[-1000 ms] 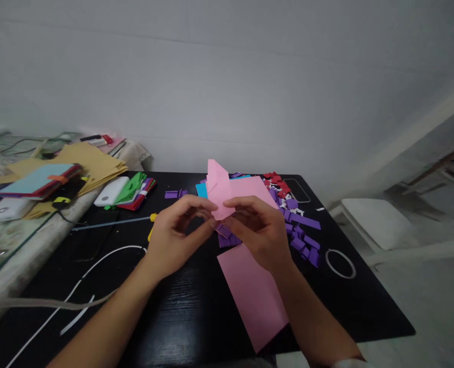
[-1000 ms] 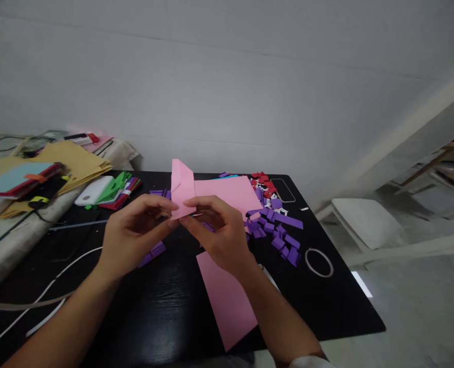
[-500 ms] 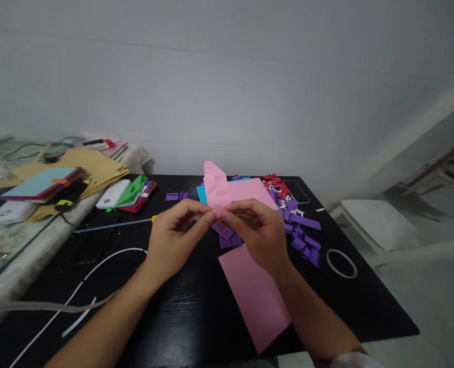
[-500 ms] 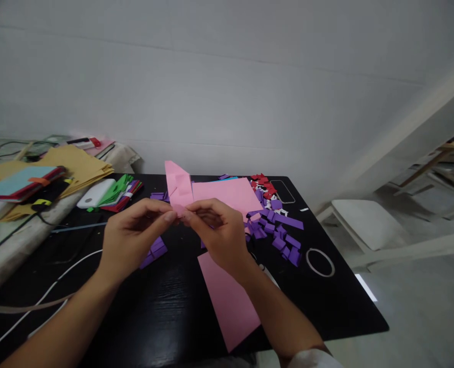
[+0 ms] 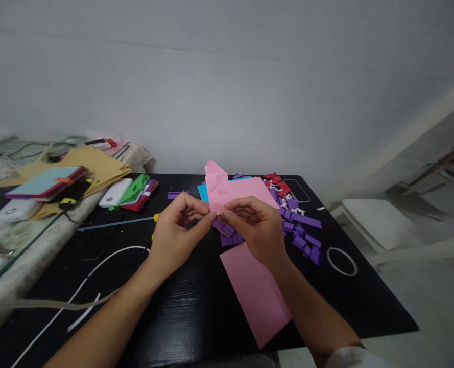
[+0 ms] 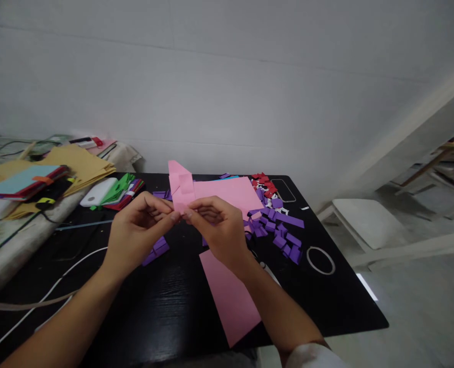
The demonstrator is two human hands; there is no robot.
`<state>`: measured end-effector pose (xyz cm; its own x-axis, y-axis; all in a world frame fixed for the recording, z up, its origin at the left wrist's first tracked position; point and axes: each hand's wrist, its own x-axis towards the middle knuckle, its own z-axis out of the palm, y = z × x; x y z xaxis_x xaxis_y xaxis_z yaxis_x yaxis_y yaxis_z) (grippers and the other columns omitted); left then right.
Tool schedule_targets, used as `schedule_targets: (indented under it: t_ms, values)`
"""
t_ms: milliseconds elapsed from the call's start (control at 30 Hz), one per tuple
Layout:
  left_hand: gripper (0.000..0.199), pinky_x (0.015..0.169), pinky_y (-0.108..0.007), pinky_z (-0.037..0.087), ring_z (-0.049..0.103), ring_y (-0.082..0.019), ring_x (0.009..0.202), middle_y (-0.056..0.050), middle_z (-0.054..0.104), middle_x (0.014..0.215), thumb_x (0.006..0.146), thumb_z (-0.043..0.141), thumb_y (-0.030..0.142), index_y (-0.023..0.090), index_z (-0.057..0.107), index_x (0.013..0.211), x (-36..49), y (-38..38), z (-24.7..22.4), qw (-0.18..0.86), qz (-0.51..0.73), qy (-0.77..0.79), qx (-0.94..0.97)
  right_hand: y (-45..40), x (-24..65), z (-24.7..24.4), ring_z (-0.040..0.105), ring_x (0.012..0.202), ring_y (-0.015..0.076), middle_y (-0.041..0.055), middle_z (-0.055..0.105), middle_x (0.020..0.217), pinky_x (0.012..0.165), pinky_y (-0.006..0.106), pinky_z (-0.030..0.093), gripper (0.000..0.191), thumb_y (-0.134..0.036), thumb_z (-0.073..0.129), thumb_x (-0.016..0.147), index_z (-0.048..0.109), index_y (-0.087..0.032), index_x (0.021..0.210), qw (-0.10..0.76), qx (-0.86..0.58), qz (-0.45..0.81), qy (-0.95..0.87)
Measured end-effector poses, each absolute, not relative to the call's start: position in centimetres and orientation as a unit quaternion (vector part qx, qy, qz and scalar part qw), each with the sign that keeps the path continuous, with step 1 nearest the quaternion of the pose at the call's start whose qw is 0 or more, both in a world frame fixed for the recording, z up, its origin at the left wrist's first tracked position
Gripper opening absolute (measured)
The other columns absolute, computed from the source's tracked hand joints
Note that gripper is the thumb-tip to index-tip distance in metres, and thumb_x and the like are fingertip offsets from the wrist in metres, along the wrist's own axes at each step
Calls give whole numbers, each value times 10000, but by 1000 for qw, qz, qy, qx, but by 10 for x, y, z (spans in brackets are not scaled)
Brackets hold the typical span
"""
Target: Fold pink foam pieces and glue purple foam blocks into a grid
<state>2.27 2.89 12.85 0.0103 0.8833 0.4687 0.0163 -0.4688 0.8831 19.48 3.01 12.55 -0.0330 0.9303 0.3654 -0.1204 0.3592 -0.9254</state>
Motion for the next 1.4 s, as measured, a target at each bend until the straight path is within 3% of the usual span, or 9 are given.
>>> schedule_targets:
  t_ms: [267, 333, 467, 533, 700, 800, 900, 967, 1400]
  values:
    - [54, 688, -260, 629, 735, -156, 716, -29, 771, 788, 853, 788, 232, 203, 801, 896, 20, 29, 133, 363, 571, 372, 636, 30, 197, 126, 785, 778, 166, 6, 774, 826, 743, 290, 683, 123, -329, 801, 885, 731, -231, 911, 584, -342, 420, -605]
    - [93, 671, -261, 629, 738, -162, 699, -28, 772, 762, 859, 786, 243, 215, 828, 938, 17, 29, 132, 390, 561, 380, 624, 30, 202, 127, 771, 891, 180, 31, 774, 954, 794, 317, 679, 104, -311, 775, 911, 760, -252, 996, 572, -341, 363, -652]
    - [134, 690, -265, 635, 749, -166, 712, -40, 783, 797, 865, 797, 256, 225, 841, 988, 9, 32, 128, 458, 551, 390, 579, 32, 213, 129, 677, 1213, 249, 68, 672, 1335, 1044, 467, 607, 269, -248, 828, 868, 788, -326, 1121, 561, -340, 162, -737]
    - [137, 706, -270, 639, 748, -164, 710, -48, 790, 819, 860, 804, 251, 223, 845, 987, 7, 32, 128, 493, 551, 381, 555, 34, 216, 130, 654, 1276, 258, 48, 665, 1389, 1104, 504, 564, 283, -219, 808, 893, 785, -356, 1139, 556, -317, 118, -759]
    - [157, 621, -277, 616, 719, -168, 672, -63, 777, 809, 897, 769, 295, 218, 847, 1010, 9, 27, 134, 531, 526, 346, 567, 34, 215, 131, 764, 1049, 215, -9, 813, 1074, 994, 448, 615, 210, -206, 719, 977, 780, -354, 1112, 556, -280, 161, -766]
    - [146, 539, -236, 521, 626, -125, 602, -19, 716, 733, 900, 789, 299, 253, 841, 1029, 9, 26, 137, 419, 521, 365, 647, 32, 213, 133, 776, 932, 200, -3, 822, 989, 888, 396, 630, 127, -234, 734, 971, 796, -319, 1044, 554, -295, 217, -747]
    - [156, 725, -265, 555, 672, -142, 789, -19, 742, 860, 862, 839, 230, 276, 837, 1011, 9, 28, 135, 256, 550, 355, 711, 30, 211, 134, 778, 879, 199, 11, 827, 930, 839, 378, 622, 66, -253, 755, 957, 807, -288, 977, 552, -307, 259, -731]
    - [173, 865, -292, 567, 708, -160, 931, -23, 777, 978, 869, 832, 187, 279, 829, 1016, 9, 30, 132, 213, 555, 328, 735, 29, 209, 134, 774, 846, 189, 13, 827, 909, 810, 357, 614, 44, -248, 772, 942, 808, -272, 942, 555, -312, 268, -723]
    - [101, 771, -230, 571, 724, -123, 811, 14, 804, 879, 874, 817, 174, 264, 825, 921, 15, 23, 130, 277, 568, 365, 683, 27, 206, 130, 764, 829, 172, 19, 820, 881, 775, 310, 604, 18, -242, 791, 910, 806, -240, 900, 552, -344, 323, -687]
